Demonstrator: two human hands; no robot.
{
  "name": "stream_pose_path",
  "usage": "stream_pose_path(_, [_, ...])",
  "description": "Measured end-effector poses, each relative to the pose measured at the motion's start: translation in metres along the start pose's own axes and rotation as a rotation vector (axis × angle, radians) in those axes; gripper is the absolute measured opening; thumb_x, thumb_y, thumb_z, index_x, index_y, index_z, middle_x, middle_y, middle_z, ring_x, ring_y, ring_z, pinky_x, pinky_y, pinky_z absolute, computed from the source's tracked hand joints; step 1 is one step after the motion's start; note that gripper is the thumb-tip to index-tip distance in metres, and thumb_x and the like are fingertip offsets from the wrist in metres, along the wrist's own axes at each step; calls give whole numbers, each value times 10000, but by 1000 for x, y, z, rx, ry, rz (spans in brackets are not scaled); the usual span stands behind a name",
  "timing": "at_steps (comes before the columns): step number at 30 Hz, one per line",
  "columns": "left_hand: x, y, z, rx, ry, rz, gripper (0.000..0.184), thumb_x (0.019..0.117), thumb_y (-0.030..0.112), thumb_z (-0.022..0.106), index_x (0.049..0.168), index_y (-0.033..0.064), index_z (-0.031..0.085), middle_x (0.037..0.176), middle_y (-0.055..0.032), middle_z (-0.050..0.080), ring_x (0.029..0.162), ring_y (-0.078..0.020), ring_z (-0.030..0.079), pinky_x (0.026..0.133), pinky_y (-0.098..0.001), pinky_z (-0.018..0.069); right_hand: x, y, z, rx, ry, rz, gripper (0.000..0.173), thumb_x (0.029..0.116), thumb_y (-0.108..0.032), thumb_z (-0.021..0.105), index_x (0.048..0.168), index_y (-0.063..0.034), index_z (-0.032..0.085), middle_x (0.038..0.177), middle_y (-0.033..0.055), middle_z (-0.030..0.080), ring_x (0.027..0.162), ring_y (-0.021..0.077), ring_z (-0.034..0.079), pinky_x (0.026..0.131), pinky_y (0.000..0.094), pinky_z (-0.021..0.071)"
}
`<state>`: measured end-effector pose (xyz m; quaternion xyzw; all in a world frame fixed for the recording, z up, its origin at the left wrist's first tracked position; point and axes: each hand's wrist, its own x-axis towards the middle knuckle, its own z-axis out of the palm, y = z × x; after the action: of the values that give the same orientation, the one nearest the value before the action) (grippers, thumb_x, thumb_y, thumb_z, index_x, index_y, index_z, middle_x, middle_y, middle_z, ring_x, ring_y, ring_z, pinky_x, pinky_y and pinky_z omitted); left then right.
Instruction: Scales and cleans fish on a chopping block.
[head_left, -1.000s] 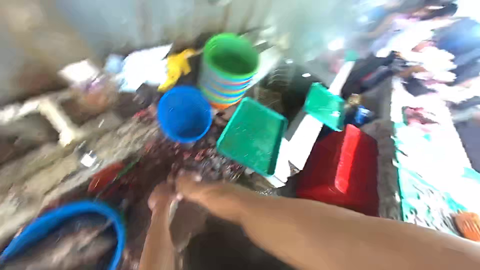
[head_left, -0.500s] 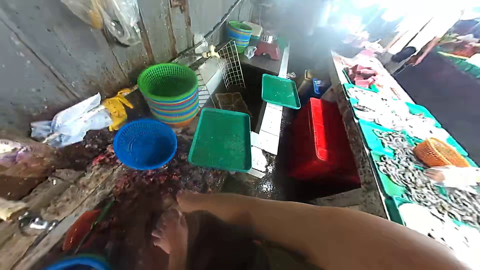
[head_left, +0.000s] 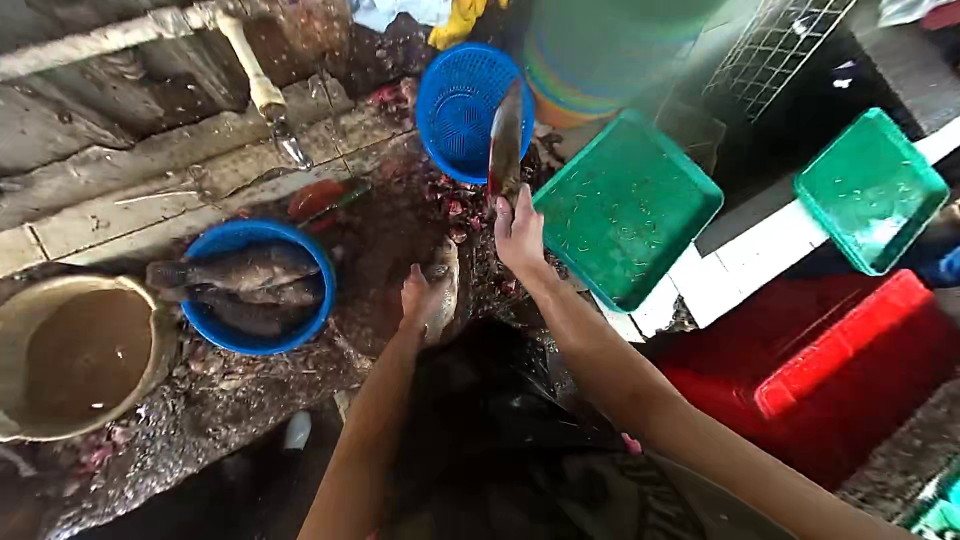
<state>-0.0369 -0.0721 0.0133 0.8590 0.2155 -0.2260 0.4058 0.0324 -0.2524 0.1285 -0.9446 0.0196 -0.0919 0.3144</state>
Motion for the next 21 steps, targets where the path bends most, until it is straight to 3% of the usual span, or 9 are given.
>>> stream_pose_path(1, [-1,0,2,-16,6,-5,912,829,573,785,1503,67,436,1251,-278,657,1150,-466,646,949,-673,520,-11,6,18,-37,-38,12,487,1096,-288,434,1474,18,407,860,180,709,742,331,734,671,515,612])
stream_pose_path(3, [-5,-3,7,-28,19,-19,904,830,524,814,1508,76,418,1242,-282,658,1143,-476,646,938,-675,525,-33,29,61,-198,-444,143,569,1068,-282,457,1532,-10,269,997,266,679,856,437,719,712,616,593])
stream_pose_path(5, [-7,-8,14,0,42,-49,894,812,546,806,1485,95,430,1172,-251,688,1085,-441,679,894,-652,558,-40,45,88,-286,-691,251,553,1017,-297,577,1475,-52,388,1137,301,660,986,496,687,770,685,559])
stream_pose_path(6, [1,-5,13,18,58,-68,894,800,589,785,1475,110,448,1150,-217,705,1072,-402,696,892,-625,572,-31,44,91,-295,-712,271,554,997,-300,596,1464,-63,418,1140,290,664,993,487,687,775,681,559])
stream_pose_path(9, [4,0,10,-33,95,-181,905,806,612,761,1478,97,442,1143,-188,715,1081,-363,703,907,-592,577,-21,35,71,-279,-720,228,562,1071,-370,482,1531,-66,373,1141,275,679,1020,451,698,847,635,568])
stream_pose_path(13, [11,5,-16,-210,160,-270,860,946,432,709,1557,6,278,1254,-277,655,1170,-410,660,1001,-584,533,-15,33,53,-262,-701,187,581,1105,-398,403,1583,-76,325,1217,276,661,1100,450,675,930,619,543])
stream_pose_path(14, [10,-1,-20,-217,144,-254,803,970,360,683,1559,6,267,1266,-286,645,1176,-421,654,1004,-595,527,-20,36,47,-259,-697,187,576,1108,-394,405,1577,-67,335,1224,275,660,1112,447,672,945,610,539])
stream_pose_path(17, [9,-30,-25,-168,214,-136,606,987,259,614,1509,34,406,1297,-243,648,1211,-406,635,1021,-600,513,-34,41,29,-277,-722,171,583,1109,-393,402,1579,-57,330,1182,261,678,1085,428,684,948,583,544])
stream_pose_path(21, [40,-41,-34,-228,436,23,626,1049,396,514,1507,-15,395,1465,-302,489,1404,-466,430,1167,-591,367,-49,39,12,-291,-806,110,524,1116,-378,371,1542,-74,357,1065,242,699,989,416,709,882,583,563])
